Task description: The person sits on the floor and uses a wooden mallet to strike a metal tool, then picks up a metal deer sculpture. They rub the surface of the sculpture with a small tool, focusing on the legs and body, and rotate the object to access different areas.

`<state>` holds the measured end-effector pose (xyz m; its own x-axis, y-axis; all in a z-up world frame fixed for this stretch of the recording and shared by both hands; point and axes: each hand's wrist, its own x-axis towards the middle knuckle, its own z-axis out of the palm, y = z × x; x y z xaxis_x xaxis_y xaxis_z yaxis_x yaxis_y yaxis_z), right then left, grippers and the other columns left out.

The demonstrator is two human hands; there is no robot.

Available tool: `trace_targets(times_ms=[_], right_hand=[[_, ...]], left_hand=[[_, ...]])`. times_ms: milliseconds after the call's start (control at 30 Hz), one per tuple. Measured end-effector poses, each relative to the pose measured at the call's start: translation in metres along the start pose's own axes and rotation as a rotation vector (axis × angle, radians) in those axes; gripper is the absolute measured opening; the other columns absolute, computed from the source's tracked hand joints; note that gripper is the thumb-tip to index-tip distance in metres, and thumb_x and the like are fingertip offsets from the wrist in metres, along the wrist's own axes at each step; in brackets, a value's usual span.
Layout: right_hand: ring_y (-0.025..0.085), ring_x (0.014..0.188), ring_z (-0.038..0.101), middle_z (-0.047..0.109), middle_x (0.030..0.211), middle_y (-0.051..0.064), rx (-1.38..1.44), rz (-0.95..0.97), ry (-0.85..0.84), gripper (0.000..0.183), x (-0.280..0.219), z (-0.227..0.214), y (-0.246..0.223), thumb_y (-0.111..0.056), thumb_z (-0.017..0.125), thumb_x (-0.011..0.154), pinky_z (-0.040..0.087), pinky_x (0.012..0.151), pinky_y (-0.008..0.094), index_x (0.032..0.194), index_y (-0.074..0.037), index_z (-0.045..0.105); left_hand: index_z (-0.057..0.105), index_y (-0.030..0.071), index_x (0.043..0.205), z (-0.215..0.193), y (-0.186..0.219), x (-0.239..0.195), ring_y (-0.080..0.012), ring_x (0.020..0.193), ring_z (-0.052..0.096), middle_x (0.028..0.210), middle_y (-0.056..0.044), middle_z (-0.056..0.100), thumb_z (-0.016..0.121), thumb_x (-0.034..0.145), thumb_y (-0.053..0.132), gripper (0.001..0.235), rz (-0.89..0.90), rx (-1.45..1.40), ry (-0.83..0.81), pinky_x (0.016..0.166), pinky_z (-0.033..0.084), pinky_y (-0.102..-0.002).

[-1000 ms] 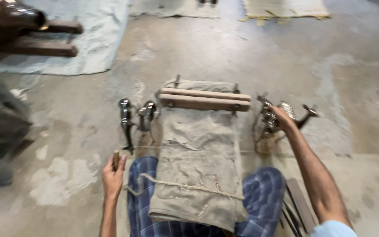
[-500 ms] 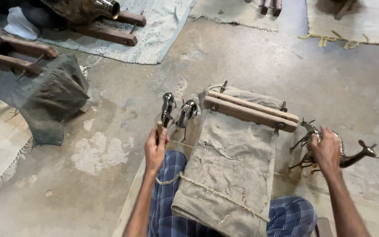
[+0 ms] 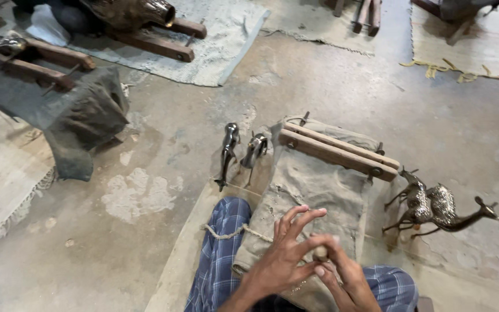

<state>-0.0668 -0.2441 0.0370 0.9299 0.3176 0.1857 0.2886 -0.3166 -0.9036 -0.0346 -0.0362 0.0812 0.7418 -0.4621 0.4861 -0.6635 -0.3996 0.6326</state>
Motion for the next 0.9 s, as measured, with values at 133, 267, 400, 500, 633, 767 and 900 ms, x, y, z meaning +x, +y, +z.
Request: trace_targets(times_ms=[133, 267, 400, 500, 633, 767, 900], right_hand=[[0.021, 0.095, 0.068, 0.071, 0.101, 0.013, -0.077, 0.057, 0.080, 0.036, -0.030, -0.007, 0.078, -0.007, 0.060, 0.099, 0.050, 0.083, 0.032, 0.135, 0.000, 0.060], [0.023, 0.073, 0.052, 0.063, 0.085, 0.016, 0.170, 0.239, 0.289, 0.034, -0.072, -0.030, 0.132, -0.004, 0.059, 0.105, 0.042, 0.063, 0.033, 0.138, 0.004, 0.063], [0.022, 0.091, 0.062, 0.069, 0.096, 0.012, -0.131, 0.152, 0.413, 0.032, -0.095, -0.048, 0.128, -0.006, 0.058, 0.101, 0.048, 0.082, 0.029, 0.131, 0.004, 0.066], [0.022, 0.099, 0.074, 0.077, 0.106, 0.009, -0.415, 0.146, 0.514, 0.031, -0.100, -0.053, 0.112, -0.011, 0.062, 0.096, 0.057, 0.091, 0.029, 0.125, -0.003, 0.069], [0.022, 0.094, 0.073, 0.074, 0.104, 0.012, -0.589, 0.290, 0.694, 0.031, -0.120, -0.069, 0.117, -0.014, 0.066, 0.094, 0.059, 0.085, 0.031, 0.124, -0.007, 0.071], [0.020, 0.090, 0.070, 0.071, 0.101, 0.012, -0.621, 0.374, 0.807, 0.030, -0.142, -0.088, 0.134, -0.015, 0.069, 0.094, 0.057, 0.081, 0.031, 0.123, -0.006, 0.071], [0.018, 0.086, 0.067, 0.068, 0.099, 0.013, -0.569, 0.398, 0.835, 0.030, -0.143, -0.096, 0.138, -0.016, 0.072, 0.095, 0.055, 0.078, 0.030, 0.122, -0.004, 0.071]], left_hand=[[0.035, 0.011, 0.158, -0.039, -0.051, -0.013, -0.0365, 0.159, 0.017, 0.169, -0.011, 0.023, 0.082, 0.077, 0.044, 0.100, -0.018, -0.218, -0.154, 0.123, 0.020, -0.062], [0.047, 0.017, 0.154, -0.045, -0.147, 0.007, -0.0308, 0.148, 0.049, 0.160, -0.011, 0.051, 0.074, 0.089, 0.042, 0.075, -0.427, -0.253, 0.366, 0.121, 0.041, -0.048], [0.045, 0.003, 0.149, -0.026, -0.251, 0.048, -0.0320, 0.131, 0.056, 0.142, -0.023, 0.058, 0.079, 0.088, 0.031, 0.075, -0.350, -0.054, 0.430, 0.108, 0.044, -0.042], [0.059, -0.001, 0.134, -0.005, -0.294, 0.081, -0.0287, 0.106, 0.068, 0.116, -0.020, 0.071, 0.073, 0.094, 0.032, 0.053, -0.350, -0.120, 0.388, 0.090, 0.054, -0.040], [0.071, 0.006, 0.114, 0.002, -0.302, 0.104, -0.0175, 0.075, 0.074, 0.082, -0.005, 0.075, 0.061, 0.101, 0.038, 0.036, -0.491, -0.357, 0.406, 0.072, 0.062, -0.038], [0.072, 0.003, 0.091, -0.031, -0.276, 0.093, -0.0113, 0.068, 0.071, 0.075, -0.002, 0.073, 0.059, 0.108, 0.041, 0.043, -0.420, -0.310, 0.457, 0.068, 0.061, -0.037], [0.071, 0.000, 0.091, -0.086, -0.211, 0.076, -0.0107, 0.053, 0.067, 0.060, -0.004, 0.064, 0.059, 0.105, 0.043, 0.046, -0.250, -0.401, 0.514, 0.063, 0.061, -0.034]])
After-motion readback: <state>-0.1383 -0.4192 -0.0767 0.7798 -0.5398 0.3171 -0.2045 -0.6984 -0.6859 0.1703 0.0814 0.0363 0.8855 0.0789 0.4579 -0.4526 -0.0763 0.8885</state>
